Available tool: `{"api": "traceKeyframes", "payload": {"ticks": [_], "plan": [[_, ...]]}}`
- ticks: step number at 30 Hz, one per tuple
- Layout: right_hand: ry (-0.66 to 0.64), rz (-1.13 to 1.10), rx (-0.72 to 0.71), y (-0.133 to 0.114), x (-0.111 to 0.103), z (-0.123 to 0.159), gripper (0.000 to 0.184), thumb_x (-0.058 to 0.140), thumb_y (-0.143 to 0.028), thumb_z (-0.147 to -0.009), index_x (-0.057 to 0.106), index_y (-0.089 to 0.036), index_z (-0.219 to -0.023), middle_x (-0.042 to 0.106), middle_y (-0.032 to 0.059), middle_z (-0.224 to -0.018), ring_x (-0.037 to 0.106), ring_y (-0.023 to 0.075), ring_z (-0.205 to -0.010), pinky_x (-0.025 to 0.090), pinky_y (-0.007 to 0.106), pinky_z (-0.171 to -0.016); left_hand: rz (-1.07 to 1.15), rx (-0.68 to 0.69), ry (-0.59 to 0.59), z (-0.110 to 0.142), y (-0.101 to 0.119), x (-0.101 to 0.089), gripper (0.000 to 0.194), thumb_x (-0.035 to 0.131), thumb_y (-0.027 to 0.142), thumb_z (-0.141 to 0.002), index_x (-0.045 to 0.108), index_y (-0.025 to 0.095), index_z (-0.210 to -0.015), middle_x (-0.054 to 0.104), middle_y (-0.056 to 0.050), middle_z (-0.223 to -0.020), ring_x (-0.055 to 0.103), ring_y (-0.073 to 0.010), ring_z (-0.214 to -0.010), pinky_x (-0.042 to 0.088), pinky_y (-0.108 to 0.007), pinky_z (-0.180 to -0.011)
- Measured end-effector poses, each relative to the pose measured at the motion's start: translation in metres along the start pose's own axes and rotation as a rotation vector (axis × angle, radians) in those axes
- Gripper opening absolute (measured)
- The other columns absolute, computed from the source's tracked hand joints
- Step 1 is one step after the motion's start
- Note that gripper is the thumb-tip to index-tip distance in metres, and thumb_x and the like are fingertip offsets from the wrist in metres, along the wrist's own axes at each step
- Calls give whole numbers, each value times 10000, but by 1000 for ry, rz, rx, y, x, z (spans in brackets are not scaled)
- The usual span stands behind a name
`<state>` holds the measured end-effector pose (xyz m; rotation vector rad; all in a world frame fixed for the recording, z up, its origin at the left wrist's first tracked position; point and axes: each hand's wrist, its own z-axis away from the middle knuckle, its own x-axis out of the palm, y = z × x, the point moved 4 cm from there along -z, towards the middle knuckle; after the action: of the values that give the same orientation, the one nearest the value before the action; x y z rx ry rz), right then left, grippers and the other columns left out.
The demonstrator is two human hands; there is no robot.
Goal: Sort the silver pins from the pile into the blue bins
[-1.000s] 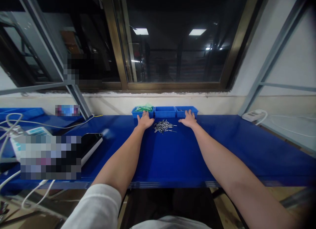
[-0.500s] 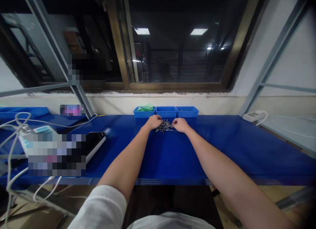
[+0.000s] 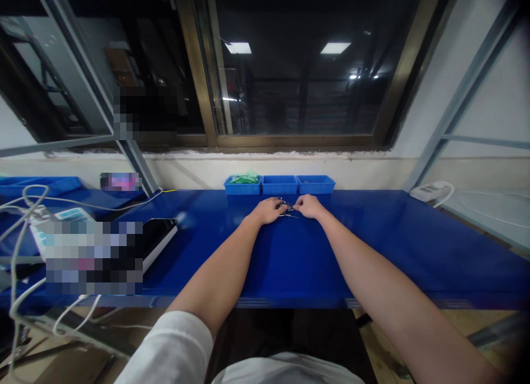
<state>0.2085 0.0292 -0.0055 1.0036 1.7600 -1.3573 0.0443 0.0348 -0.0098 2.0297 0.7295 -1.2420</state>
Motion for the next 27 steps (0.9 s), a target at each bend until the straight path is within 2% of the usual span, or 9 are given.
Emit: {"api": "traceKeyframes", "payload": {"ticks": [5,8,12,16,20,22,27], "plan": [[27,7,-74,-5,-2,-1,217,517,-337,-778,658,-176,-737,669,76,-758,593,179,-733,386,243,-633,9,-5,35,2,2,-5,424,371,469,-848,583,208,-1106,577,-48,-1165,511,-194,-1089,372,-273,-938],[85,-48,-146,-11,-6,0,218,495,-325,-796,633,-168,-737,658,69,-741,575,159,-690,379,242,-632,10,65,108,3,9,-13,396,408,427,-844,563,191,-1121,591,-63,-1129,531,-188,-1045,393,-281,-910],[51,-288,-178,-18,-7,2,179,509,-302,-779,602,-150,-762,611,27,-617,529,117,-560,370,217,-547,14,153,149,3,21,-21,263,428,309,-851,599,181,-1004,637,-56,-991,574,-166,-931,424,-269,-840],[6,-470,-210,-22,-7,2,190,523,-313,-747,589,-136,-735,559,-2,-548,493,105,-514,363,215,-515,9,54,223,5,22,-28,191,438,282,-849,589,178,-905,653,-47,-880,601,-161,-805,445,-267,-762],[-10,-509,-182,-21,-8,2,201,529,-320,-728,599,-131,-722,548,-11,-538,478,97,-506,365,215,-515,28,-24,230,7,21,-32,274,521,341,-805,533,184,-1029,656,-36,-866,603,-177,-828,447,-272,-755],[-31,-515,-160,-21,-7,3,194,537,-312,-722,605,-131,-718,549,-11,-534,479,96,-510,371,213,-520,27,-31,218,8,22,-33,285,503,340,-817,528,196,-1062,652,-33,-899,597,-174,-859,441,-269,-776],[-37,-613,-72,-23,-6,6,186,600,-304,-683,608,-125,-732,580,6,-553,490,91,-509,390,211,-523,-26,6,176,5,19,-29,210,445,306,-848,620,198,-895,640,-54,-920,584,-177,-873,421,-272,-812]]}}
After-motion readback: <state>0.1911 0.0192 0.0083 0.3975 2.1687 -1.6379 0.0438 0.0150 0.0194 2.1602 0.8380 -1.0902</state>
